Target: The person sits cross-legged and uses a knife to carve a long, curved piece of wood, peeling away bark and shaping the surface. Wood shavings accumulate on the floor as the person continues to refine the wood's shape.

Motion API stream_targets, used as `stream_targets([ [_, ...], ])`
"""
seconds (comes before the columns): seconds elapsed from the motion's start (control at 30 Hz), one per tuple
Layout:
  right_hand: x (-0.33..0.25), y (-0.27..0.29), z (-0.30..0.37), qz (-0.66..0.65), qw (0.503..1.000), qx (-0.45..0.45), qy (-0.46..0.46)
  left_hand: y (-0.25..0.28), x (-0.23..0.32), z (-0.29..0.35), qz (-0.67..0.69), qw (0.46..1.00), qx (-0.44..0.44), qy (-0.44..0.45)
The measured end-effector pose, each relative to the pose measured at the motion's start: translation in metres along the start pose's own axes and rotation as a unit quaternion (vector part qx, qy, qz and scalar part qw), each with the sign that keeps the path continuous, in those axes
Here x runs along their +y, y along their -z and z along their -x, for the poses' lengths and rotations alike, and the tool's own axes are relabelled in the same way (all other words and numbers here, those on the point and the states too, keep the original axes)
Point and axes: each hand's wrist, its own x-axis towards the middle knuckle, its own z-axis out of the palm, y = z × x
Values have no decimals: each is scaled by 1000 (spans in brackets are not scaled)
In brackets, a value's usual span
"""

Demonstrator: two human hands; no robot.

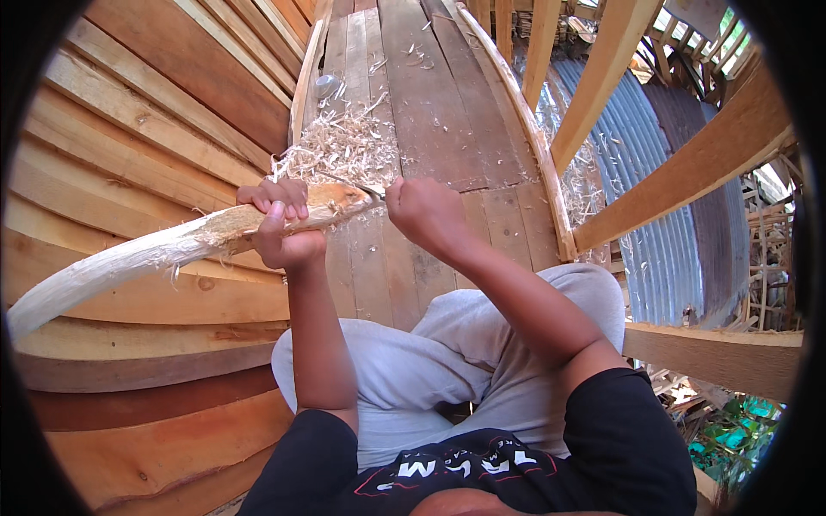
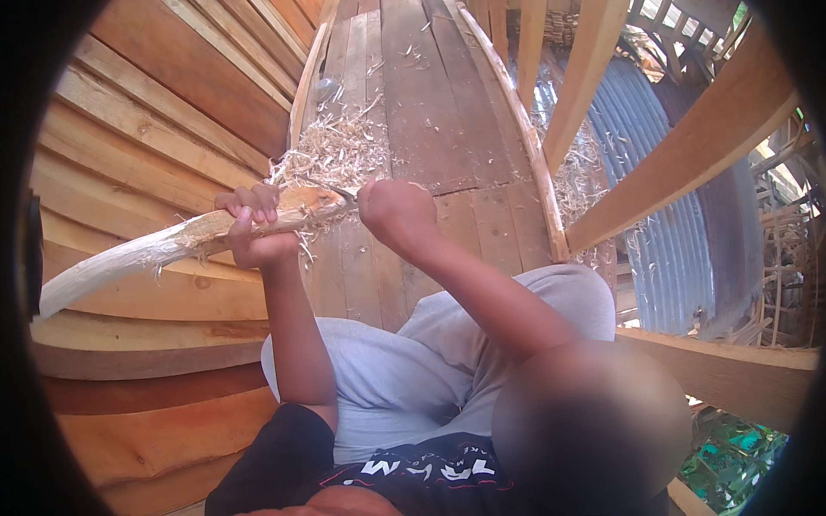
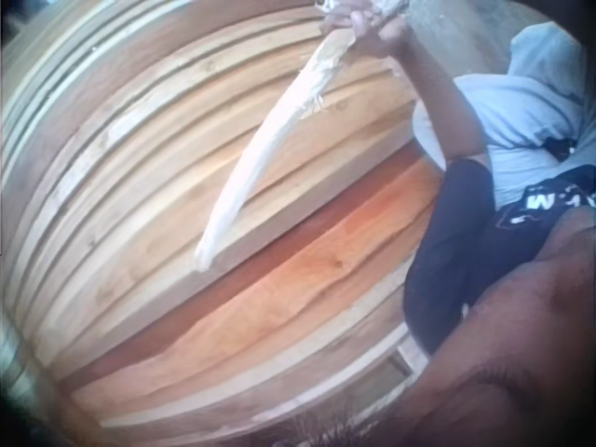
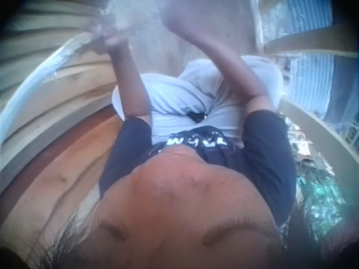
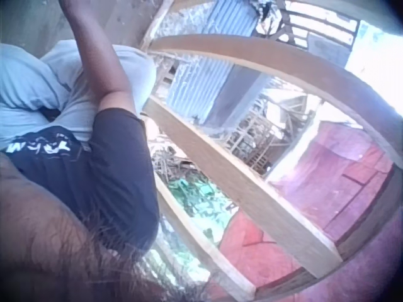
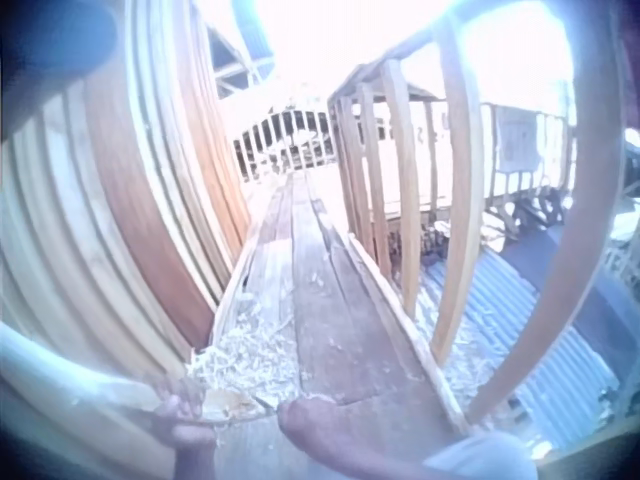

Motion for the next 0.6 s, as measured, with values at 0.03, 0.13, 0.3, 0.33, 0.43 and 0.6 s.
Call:
stream_targets([
  [0.03,-1,2,4,15,1000,-8,-1,-5,1,4,-9,1000,-9,4],
  [0.13,36,-12,-25,-2,999,-4,-34,-10,-3,2,13,1000,2,3],
  [0.3,16,-7,-14,7,1000,-2,-13,-4,-3,0,16,999,-35,-5],
  [0.33,23,-15,-16,-7,999,1,-32,-6,-3,2,15,1000,-16,-1],
  [0.43,35,-8,-26,-9,999,-31,-29,-9,-6,-2,13,1000,8,-2],
  [0.6,37,-14,-26,-25,999,-30,-3,-10,-5,-1,8,1000,-8,-2],
])
